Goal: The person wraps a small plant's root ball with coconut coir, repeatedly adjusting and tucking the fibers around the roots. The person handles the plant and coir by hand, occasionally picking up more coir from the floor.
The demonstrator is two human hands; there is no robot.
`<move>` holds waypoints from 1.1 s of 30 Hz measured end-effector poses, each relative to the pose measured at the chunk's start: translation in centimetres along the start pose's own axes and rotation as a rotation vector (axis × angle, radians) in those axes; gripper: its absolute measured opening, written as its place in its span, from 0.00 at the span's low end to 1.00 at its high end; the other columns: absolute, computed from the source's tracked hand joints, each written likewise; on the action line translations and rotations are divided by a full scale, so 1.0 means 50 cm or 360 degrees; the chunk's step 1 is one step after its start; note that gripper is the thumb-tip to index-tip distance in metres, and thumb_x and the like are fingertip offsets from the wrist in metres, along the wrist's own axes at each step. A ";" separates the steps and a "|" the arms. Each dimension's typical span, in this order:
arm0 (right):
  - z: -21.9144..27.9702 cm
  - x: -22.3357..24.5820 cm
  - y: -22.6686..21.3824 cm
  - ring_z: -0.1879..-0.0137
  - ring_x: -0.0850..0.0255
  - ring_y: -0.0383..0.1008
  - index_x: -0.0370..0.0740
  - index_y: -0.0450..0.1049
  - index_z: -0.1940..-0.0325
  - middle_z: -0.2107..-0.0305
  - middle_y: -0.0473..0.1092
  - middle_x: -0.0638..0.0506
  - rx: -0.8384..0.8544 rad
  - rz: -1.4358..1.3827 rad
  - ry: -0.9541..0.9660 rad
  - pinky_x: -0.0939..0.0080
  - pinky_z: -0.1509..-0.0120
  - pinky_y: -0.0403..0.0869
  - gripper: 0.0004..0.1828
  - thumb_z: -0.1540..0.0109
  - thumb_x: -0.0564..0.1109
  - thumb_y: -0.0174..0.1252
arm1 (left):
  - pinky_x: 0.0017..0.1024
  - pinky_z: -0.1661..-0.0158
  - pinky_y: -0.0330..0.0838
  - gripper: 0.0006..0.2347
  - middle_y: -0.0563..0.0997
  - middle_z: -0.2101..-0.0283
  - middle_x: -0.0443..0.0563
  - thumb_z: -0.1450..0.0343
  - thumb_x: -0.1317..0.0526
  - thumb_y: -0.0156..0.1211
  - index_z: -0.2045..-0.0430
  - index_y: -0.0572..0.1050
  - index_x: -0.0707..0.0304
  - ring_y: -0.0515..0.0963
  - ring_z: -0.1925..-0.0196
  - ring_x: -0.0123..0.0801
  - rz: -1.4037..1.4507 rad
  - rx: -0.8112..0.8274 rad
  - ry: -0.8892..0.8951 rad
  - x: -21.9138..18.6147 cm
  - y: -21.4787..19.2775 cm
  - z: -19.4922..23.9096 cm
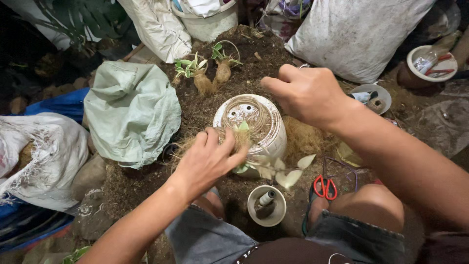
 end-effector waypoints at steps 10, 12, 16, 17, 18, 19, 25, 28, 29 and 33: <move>0.141 0.111 -0.010 0.64 0.44 0.77 0.43 0.73 0.67 0.71 0.74 0.45 0.0901 -0.0615 0.0699 0.45 0.60 0.75 0.06 0.42 0.47 0.61 | 0.39 0.58 0.68 0.18 0.74 0.46 0.62 0.32 0.59 0.56 0.48 0.74 0.62 0.76 0.54 0.52 -0.0407 0.0156 -0.0309 0.102 0.075 0.045; 0.170 0.119 -0.014 0.65 0.46 0.78 0.44 0.74 0.63 0.69 0.75 0.47 0.0973 -0.0706 0.0715 0.46 0.63 0.75 0.09 0.46 0.44 0.62 | 0.39 0.56 0.68 0.18 0.74 0.46 0.62 0.33 0.58 0.55 0.49 0.75 0.62 0.75 0.54 0.52 -0.0364 0.0163 -0.0365 0.121 0.072 0.053; 0.184 0.022 -0.074 0.66 0.50 0.76 0.45 0.76 0.58 0.71 0.72 0.47 0.0338 -0.0555 0.0466 0.52 0.64 0.75 0.13 0.47 0.40 0.61 | 0.40 0.57 0.68 0.21 0.74 0.47 0.61 0.40 0.64 0.61 0.50 0.75 0.63 0.75 0.55 0.51 0.0060 0.0116 -0.0256 0.115 0.045 0.073; 0.185 -0.024 -0.077 0.66 0.50 0.74 0.46 0.76 0.59 0.73 0.70 0.48 0.0269 -0.0375 0.0421 0.51 0.63 0.74 0.12 0.46 0.39 0.61 | 0.42 0.56 0.69 0.22 0.74 0.47 0.59 0.42 0.66 0.62 0.51 0.75 0.62 0.75 0.54 0.50 0.0269 0.0087 -0.0230 0.105 0.035 0.075; 0.188 -0.069 -0.069 0.67 0.49 0.73 0.44 0.77 0.56 0.73 0.70 0.46 0.0226 -0.0224 0.0454 0.50 0.64 0.73 0.09 0.41 0.39 0.63 | 0.43 0.55 0.69 0.24 0.74 0.47 0.58 0.44 0.68 0.64 0.52 0.75 0.61 0.75 0.53 0.50 0.0477 0.0058 -0.0203 0.094 0.025 0.076; 0.189 -0.114 -0.060 0.68 0.49 0.73 0.43 0.78 0.54 0.73 0.69 0.45 0.0179 -0.0067 0.0484 0.50 0.65 0.71 0.08 0.37 0.40 0.64 | 0.43 0.54 0.70 0.21 0.74 0.48 0.55 0.41 0.66 0.66 0.52 0.75 0.58 0.75 0.53 0.47 0.0730 0.0064 -0.0215 0.081 0.021 0.070; 0.208 -0.244 0.278 0.59 0.59 0.78 0.45 0.81 0.51 0.59 0.79 0.48 0.0321 -0.0632 0.1162 0.55 0.55 0.77 0.09 0.34 0.43 0.58 | 0.43 0.40 0.68 0.27 0.75 0.43 0.59 0.44 0.63 0.73 0.48 0.74 0.56 0.75 0.39 0.50 0.2052 -0.0258 -0.0313 0.020 -0.006 0.035; 0.282 -0.158 0.437 0.61 0.61 0.74 0.39 0.80 0.56 0.65 0.77 0.47 0.0485 -0.1058 0.1257 0.56 0.56 0.75 0.09 0.33 0.45 0.58 | 0.40 0.36 0.67 0.26 0.76 0.44 0.56 0.40 0.62 0.73 0.46 0.73 0.59 0.75 0.37 0.43 0.2510 -0.0267 -0.0661 0.035 0.030 0.037; 0.303 -0.128 0.463 0.62 0.61 0.73 0.37 0.79 0.57 0.67 0.76 0.47 0.0470 -0.1193 0.1231 0.56 0.57 0.74 0.10 0.33 0.46 0.58 | 0.39 0.36 0.67 0.26 0.77 0.44 0.55 0.40 0.61 0.73 0.47 0.73 0.60 0.76 0.38 0.41 0.2527 -0.0287 -0.0829 0.047 0.048 0.043; 0.373 -0.034 0.455 0.65 0.64 0.71 0.32 0.79 0.61 0.73 0.75 0.48 0.0483 -0.1423 0.1289 0.58 0.58 0.72 0.15 0.34 0.49 0.58 | 0.35 0.40 0.70 0.26 0.79 0.45 0.54 0.35 0.61 0.71 0.44 0.70 0.67 0.77 0.41 0.36 0.2740 -0.0574 -0.1435 0.092 0.117 0.079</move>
Point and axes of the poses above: each hand's wrist, its own z-axis away from the middle knuckle, its own y-axis out of the palm, x = y × z, the point moved 6 cm from there along -z, towards the middle knuckle
